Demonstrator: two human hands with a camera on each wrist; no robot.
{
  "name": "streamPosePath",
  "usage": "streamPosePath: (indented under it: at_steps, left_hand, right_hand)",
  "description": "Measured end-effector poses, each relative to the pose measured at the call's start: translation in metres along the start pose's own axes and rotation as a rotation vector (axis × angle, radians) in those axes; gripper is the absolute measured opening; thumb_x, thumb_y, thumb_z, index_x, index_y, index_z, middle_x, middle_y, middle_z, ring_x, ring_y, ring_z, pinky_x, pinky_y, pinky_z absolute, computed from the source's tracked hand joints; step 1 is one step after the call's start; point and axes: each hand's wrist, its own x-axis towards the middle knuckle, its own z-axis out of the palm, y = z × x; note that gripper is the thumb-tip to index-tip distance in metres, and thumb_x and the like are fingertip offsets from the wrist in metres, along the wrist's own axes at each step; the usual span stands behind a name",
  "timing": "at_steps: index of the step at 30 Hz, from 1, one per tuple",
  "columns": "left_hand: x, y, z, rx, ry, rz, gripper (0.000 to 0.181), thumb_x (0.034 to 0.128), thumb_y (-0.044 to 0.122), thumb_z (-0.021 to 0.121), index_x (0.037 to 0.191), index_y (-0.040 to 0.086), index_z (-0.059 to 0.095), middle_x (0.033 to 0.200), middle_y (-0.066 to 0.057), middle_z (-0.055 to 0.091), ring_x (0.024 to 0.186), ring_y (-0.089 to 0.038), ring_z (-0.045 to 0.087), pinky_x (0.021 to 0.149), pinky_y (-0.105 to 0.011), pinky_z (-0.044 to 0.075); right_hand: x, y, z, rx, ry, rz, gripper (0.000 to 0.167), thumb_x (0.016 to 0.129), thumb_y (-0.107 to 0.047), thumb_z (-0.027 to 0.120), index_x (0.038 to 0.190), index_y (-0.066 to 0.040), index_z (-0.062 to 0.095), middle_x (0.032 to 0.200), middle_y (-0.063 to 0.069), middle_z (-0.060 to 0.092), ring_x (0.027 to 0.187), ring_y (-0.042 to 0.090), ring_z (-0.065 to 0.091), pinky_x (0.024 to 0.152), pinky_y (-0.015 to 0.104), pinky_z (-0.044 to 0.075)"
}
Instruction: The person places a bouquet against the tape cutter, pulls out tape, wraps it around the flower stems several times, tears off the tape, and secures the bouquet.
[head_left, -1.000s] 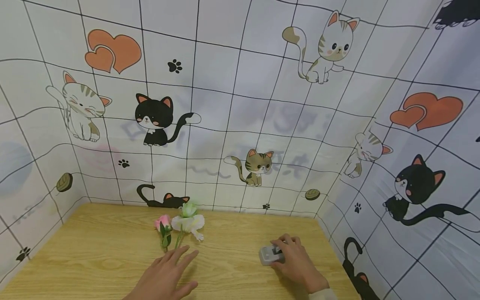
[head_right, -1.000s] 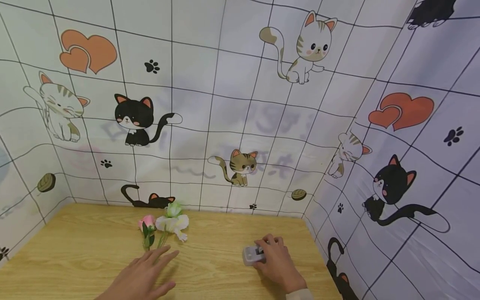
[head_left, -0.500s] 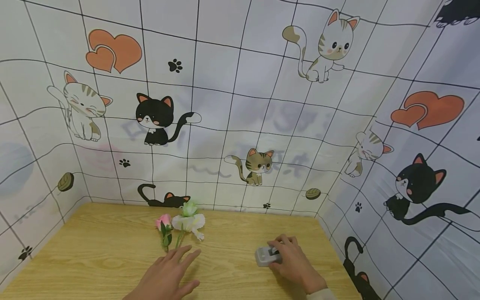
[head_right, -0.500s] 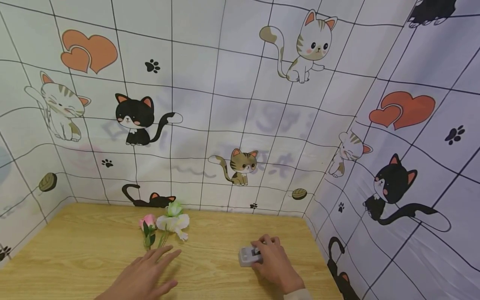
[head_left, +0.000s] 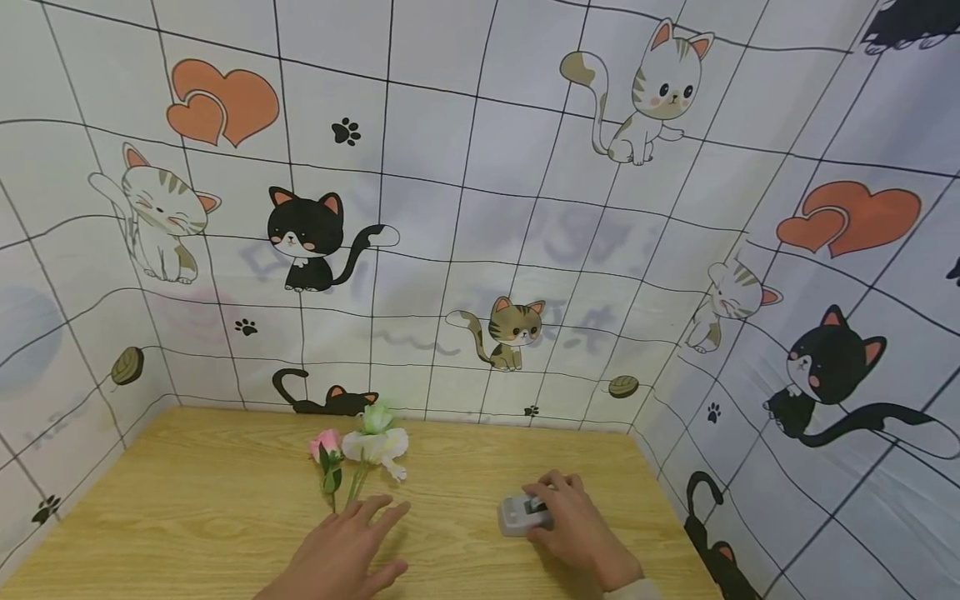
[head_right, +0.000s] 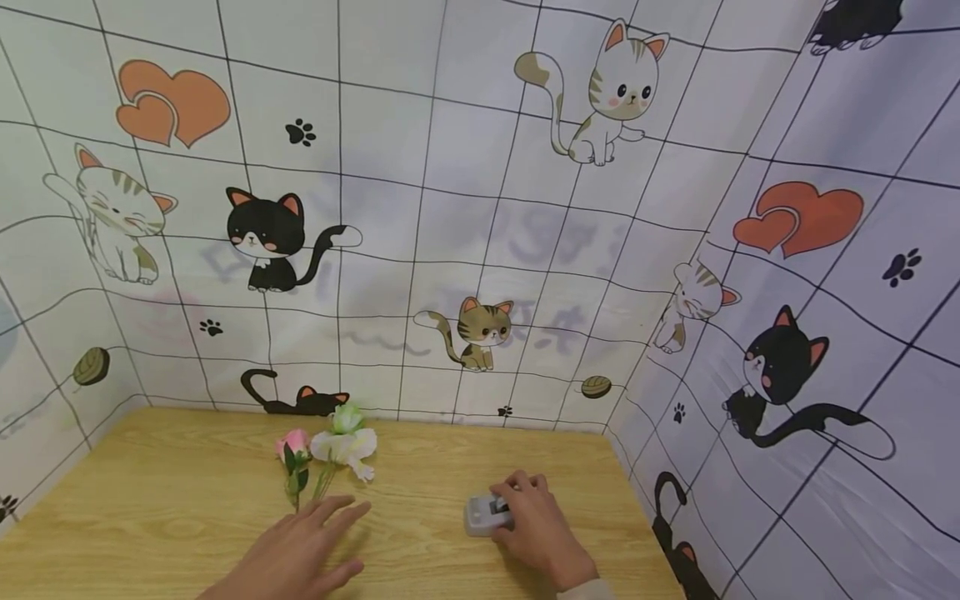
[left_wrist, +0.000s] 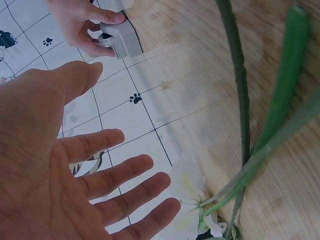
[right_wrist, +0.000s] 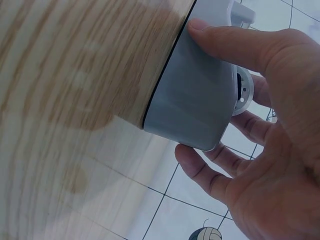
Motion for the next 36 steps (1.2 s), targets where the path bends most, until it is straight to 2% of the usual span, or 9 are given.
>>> streamPosePath:
  at_steps: [4, 9, 23, 29, 36]
  left_hand:
    - [0.001, 0.000, 0.002, -0.001, 0.003, 0.015, 0.071, 0.1034, 0.064, 0.084, 0.158, 0.021, 0.071, 0.150, -0.009, 0.075, 0.124, -0.033, 0.077, 0.085, -0.057, 0.071]
    - [0.004, 0.003, 0.002, -0.026, -0.025, 0.007, 0.069, 0.1043, 0.063, 0.083, 0.158, 0.021, 0.071, 0.152, -0.009, 0.074, 0.126, -0.036, 0.076, 0.082, -0.059, 0.071]
    - [0.011, 0.009, 0.002, -0.041, -0.050, 0.015, 0.069, 0.1052, 0.062, 0.082, 0.159, 0.021, 0.071, 0.153, -0.010, 0.074, 0.126, -0.038, 0.076, 0.086, -0.062, 0.070]
    - [0.013, 0.011, 0.002, -0.037, -0.055, 0.018, 0.068, 0.1063, 0.063, 0.081, 0.159, 0.022, 0.070, 0.154, -0.009, 0.073, 0.126, -0.036, 0.076, 0.085, -0.059, 0.070]
    - [0.016, 0.015, 0.001, -0.038, -0.064, 0.012, 0.068, 0.1065, 0.064, 0.080, 0.160, 0.022, 0.070, 0.154, -0.008, 0.073, 0.127, -0.035, 0.075, 0.089, -0.059, 0.069]
  right_hand:
    - [0.001, -0.002, 0.002, -0.002, -0.007, -0.022, 0.066, 0.091, -0.024, 0.103, 0.149, -0.013, 0.076, 0.146, 0.009, 0.068, 0.135, 0.043, 0.059, 0.108, 0.068, 0.061]
    - [0.001, -0.006, 0.002, -0.002, -0.013, -0.039, 0.065, 0.091, -0.024, 0.103, 0.149, -0.012, 0.076, 0.145, 0.010, 0.068, 0.134, 0.044, 0.059, 0.107, 0.069, 0.061]
    - [0.001, -0.013, 0.005, -0.011, -0.022, -0.061, 0.067, 0.093, -0.028, 0.101, 0.151, -0.010, 0.073, 0.149, 0.010, 0.066, 0.135, 0.039, 0.057, 0.107, 0.067, 0.060]
    - [-0.001, -0.016, 0.005, -0.016, -0.022, -0.078, 0.065, 0.093, -0.030, 0.101, 0.149, -0.012, 0.074, 0.147, 0.007, 0.067, 0.132, 0.035, 0.057, 0.105, 0.063, 0.061]
    - [0.000, -0.020, 0.007, -0.019, -0.040, -0.085, 0.062, 0.094, -0.034, 0.100, 0.148, -0.016, 0.074, 0.146, 0.004, 0.068, 0.129, 0.028, 0.056, 0.105, 0.054, 0.063]
